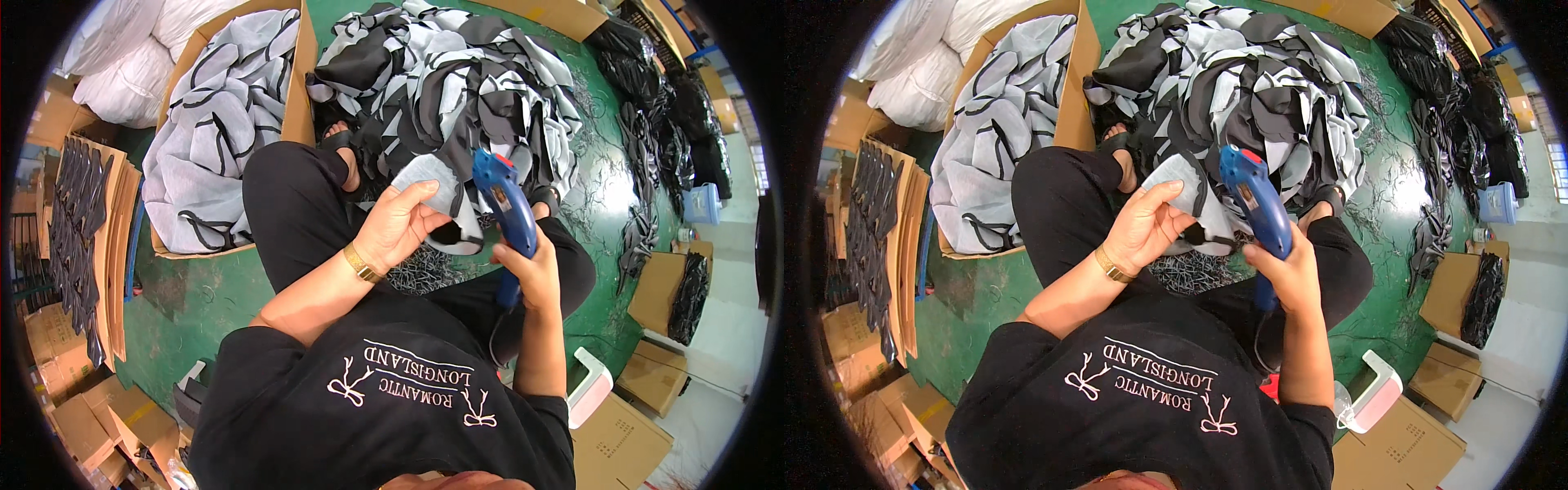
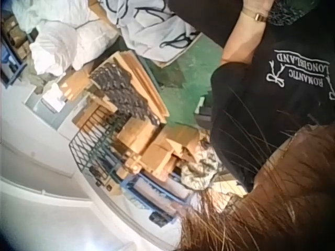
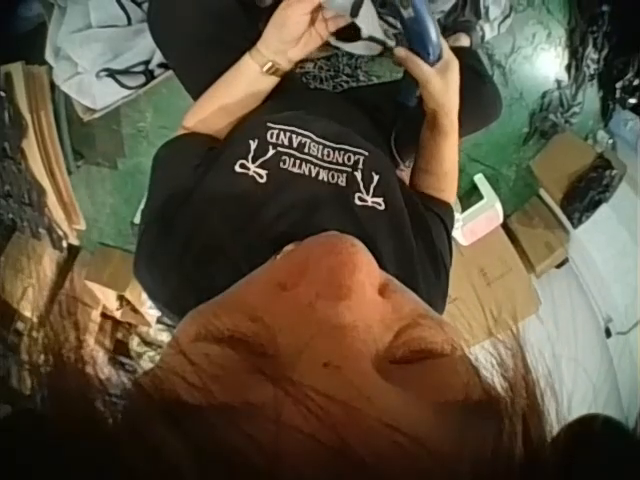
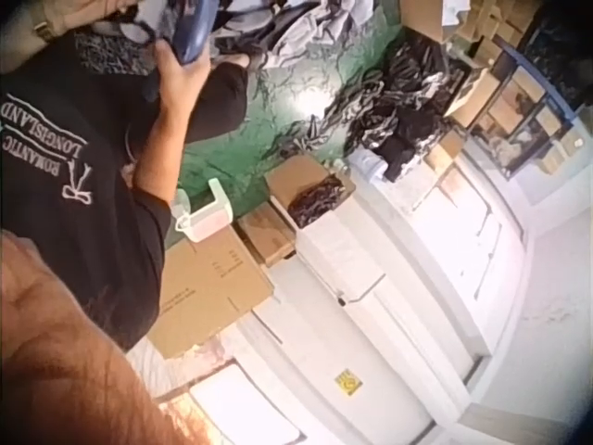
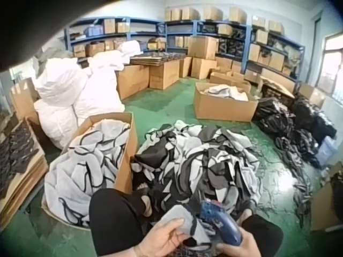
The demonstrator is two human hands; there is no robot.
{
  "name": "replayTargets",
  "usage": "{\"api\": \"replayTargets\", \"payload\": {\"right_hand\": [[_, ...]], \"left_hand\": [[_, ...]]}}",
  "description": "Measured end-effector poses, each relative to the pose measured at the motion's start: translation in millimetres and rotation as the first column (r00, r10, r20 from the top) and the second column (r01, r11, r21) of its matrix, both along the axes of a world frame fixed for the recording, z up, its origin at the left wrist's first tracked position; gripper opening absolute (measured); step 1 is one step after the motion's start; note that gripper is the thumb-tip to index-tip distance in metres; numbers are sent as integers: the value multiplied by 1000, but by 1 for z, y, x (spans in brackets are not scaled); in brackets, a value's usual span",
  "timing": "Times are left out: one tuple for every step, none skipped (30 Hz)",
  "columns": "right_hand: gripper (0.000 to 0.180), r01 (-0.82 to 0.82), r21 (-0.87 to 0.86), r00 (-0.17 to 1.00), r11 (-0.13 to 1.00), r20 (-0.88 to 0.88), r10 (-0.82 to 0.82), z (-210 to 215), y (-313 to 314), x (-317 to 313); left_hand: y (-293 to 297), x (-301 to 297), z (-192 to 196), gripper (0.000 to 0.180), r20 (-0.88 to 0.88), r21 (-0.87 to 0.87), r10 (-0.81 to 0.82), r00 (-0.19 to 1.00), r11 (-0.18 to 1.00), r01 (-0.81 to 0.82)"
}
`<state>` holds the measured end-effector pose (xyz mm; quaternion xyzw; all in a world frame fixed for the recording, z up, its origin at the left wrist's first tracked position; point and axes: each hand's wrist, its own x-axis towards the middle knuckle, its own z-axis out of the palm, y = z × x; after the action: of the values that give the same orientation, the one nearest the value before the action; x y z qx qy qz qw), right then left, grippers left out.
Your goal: Cutting individual fabric pieces from a large pile using an electric rotary cutter.
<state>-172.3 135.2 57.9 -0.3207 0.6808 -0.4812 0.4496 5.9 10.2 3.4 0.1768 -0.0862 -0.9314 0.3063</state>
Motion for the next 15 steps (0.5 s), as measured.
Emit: {"api": "replayTargets", "payload": {"right_hand": [[38, 16, 16, 997, 1000, 70, -17, 1, 6, -2], [38, 4, 1, 997, 1000, 75, -4, 3, 13, -4], [38, -29, 19, 991, 999, 134, 27, 6, 21, -5], [38, -58, 31, 980, 998, 192, 51, 8, 28, -6], [39, -77, 49, 973, 996, 224, 64, 8, 33, -5], [37, -81, 75, 968, 994, 242, 61, 8, 38, -4], [37, -80, 106, 965, 991, 257, 51, 7, 43, -2], [36, -64, 134, 964, 989, 264, 27, 6, 47, 0], [36, -56, 157, 957, 986, 290, 8, 4, 50, 2], [36, -63, 158, 955, 985, 295, 14, 3, 53, 4], [36, -57, 169, 951, 984, 308, 3, 2, 55, 5], [36, -41, 174, 947, 984, 320, -17, 0, 56, 6], [36, -36, 178, 941, 983, 338, -27, -2, 56, 7], [36, -44, 179, 940, 983, 340, -19, -3, 56, 8], [35, -42, 167, 940, 985, 340, -17, -4, 56, 8]], "left_hand": [[0, 1, 2, 21, 41, -77, 47, 998, 996, -44], [0, 1, 3, 20, 41, -159, 99, 994, 983, -91], [0, 0, 5, 21, 69, -185, 117, 991, 977, -102], [0, -1, 6, 21, 97, -175, 108, 989, 980, -90], [1, -3, 7, 22, 108, -189, 151, 983, 973, -128], [2, -5, 7, 23, 123, -200, 186, 975, 967, -160], [2, -6, 8, 23, 119, -201, 190, 975, 966, -164], [3, -8, 8, 24, 137, -220, 208, 968, 960, -176], [3, -8, 8, 24, 155, -239, 227, 961, 953, -187], [4, -8, 8, 24, 157, -238, 226, 961, 953, -185], [4, -8, 9, 25, 153, -245, 234, 960, 950, -192], [5, -8, 9, 25, 140, -250, 242, 960, 947, -202], [5, -9, 9, 25, 150, -253, 240, 959, 947, -198], [5, -9, 9, 25, 139, -248, 243, 960, 947, -204], [5, -9, 9, 25, 115, -245, 242, 963, 947, -209]]}}
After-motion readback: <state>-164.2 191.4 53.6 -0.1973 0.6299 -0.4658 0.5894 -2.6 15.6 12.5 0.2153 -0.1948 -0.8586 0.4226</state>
